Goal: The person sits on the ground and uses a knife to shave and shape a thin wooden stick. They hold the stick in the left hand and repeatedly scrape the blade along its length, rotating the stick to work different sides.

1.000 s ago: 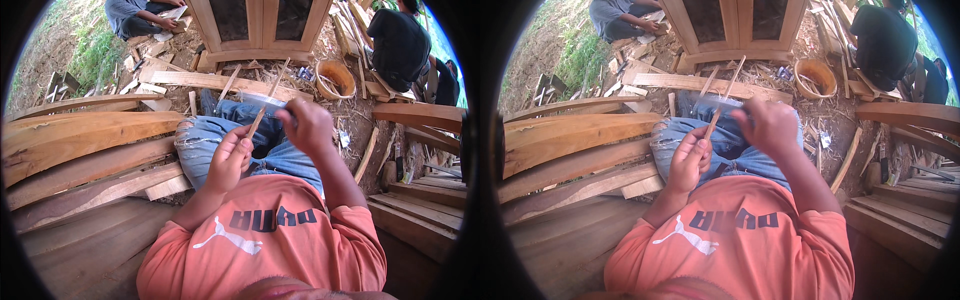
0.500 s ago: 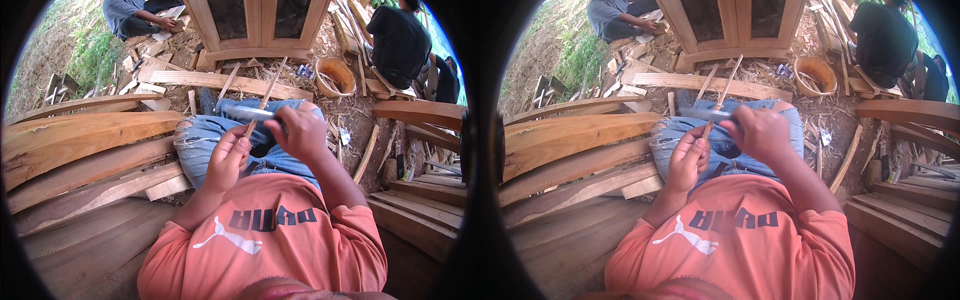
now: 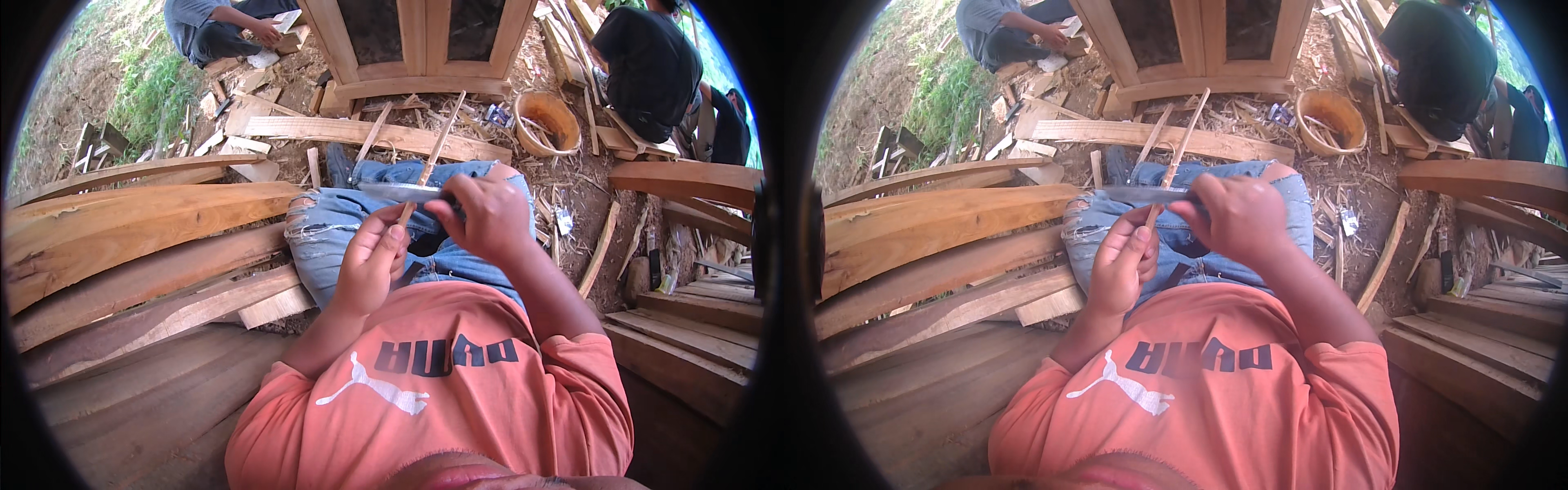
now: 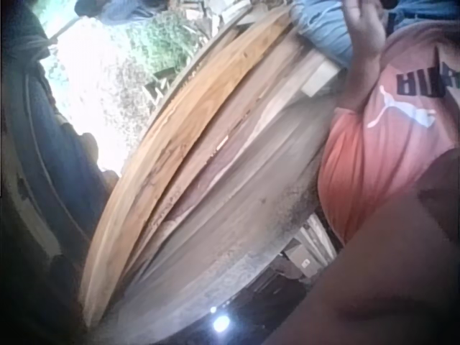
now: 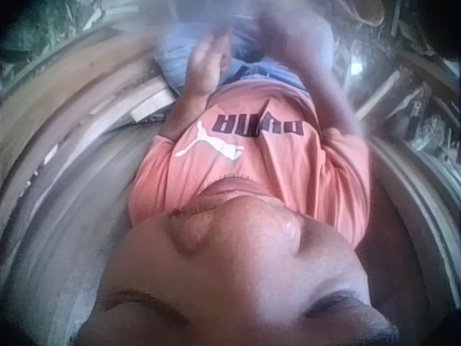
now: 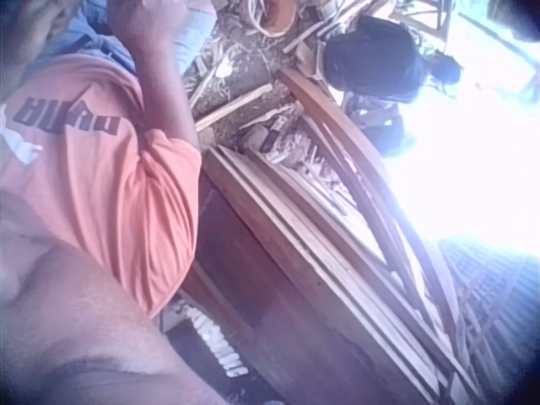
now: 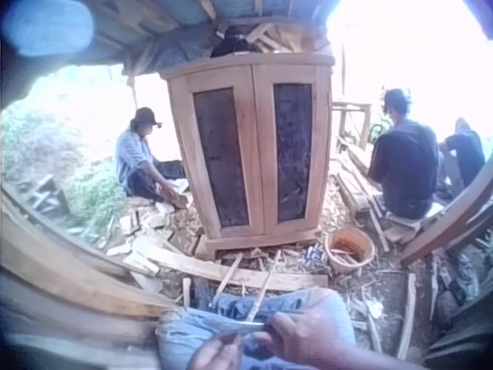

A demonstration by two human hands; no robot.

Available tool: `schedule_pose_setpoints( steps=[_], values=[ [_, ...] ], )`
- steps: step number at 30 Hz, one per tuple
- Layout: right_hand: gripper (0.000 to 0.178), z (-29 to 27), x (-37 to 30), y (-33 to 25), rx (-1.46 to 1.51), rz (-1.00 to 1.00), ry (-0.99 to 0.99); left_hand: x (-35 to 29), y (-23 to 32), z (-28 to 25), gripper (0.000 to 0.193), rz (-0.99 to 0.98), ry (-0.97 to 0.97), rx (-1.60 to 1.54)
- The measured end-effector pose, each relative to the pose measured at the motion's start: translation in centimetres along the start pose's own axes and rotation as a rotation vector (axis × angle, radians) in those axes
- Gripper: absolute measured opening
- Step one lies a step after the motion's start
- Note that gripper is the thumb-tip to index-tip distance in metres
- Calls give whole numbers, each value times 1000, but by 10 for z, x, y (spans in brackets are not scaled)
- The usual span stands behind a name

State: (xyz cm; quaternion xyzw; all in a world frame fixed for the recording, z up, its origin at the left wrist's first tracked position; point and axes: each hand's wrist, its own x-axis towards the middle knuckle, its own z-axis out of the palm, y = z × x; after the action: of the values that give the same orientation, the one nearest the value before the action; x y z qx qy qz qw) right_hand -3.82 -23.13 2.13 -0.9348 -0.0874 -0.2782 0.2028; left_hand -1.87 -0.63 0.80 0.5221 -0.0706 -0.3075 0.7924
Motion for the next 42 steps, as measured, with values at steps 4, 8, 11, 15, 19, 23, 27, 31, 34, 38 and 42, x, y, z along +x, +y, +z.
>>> schedule_pose_setpoints(
  steps=[4, 8, 11, 15, 19, 23, 27, 31, 34, 38, 42],
  values=[
    [39, -4, 4, 5, -56, 49, -24, -1, -2, 1, 35, -20, 9, 6],
    [39, -1, -1, -6, -1, 15, -39, -3, -3, 2, 34, -1, 26, -1],
    [39, 0, 1, -8, -2, 49, -14, 2, 0, 2, 34, 6, 22, 17],
    [40, -7, 6, 4, -98, 113, -11, 0, -3, -1, 35, 21, -7, 6],
    [40, -8, 0, -5, -4, -1, -76, -4, -4, 4, 36, -3, 16, 18],
    [39, -5, 6, 10, -95, 97, 11, 0, -3, 3, 37, 18, 18, 29],
    [39, -2, 1, 7, -110, 31, 17, 0, -1, 2, 37, 3, 18, 45],
    [33, -10, 9, 15, 1, 124, 49, 3, 1, 1, 38, 15, 2, 34],
    [28, -13, 15, 16, 68, 146, 114, 2, 0, -1, 38, 30, 7, 58],
    [25, -20, 20, 18, 297, 329, 68, 1, -1, 0, 37, 43, 5, 85],
    [26, -17, 14, 12, 564, 459, -131, 0, 0, 1, 36, 58, 9, 155]
  ],
)
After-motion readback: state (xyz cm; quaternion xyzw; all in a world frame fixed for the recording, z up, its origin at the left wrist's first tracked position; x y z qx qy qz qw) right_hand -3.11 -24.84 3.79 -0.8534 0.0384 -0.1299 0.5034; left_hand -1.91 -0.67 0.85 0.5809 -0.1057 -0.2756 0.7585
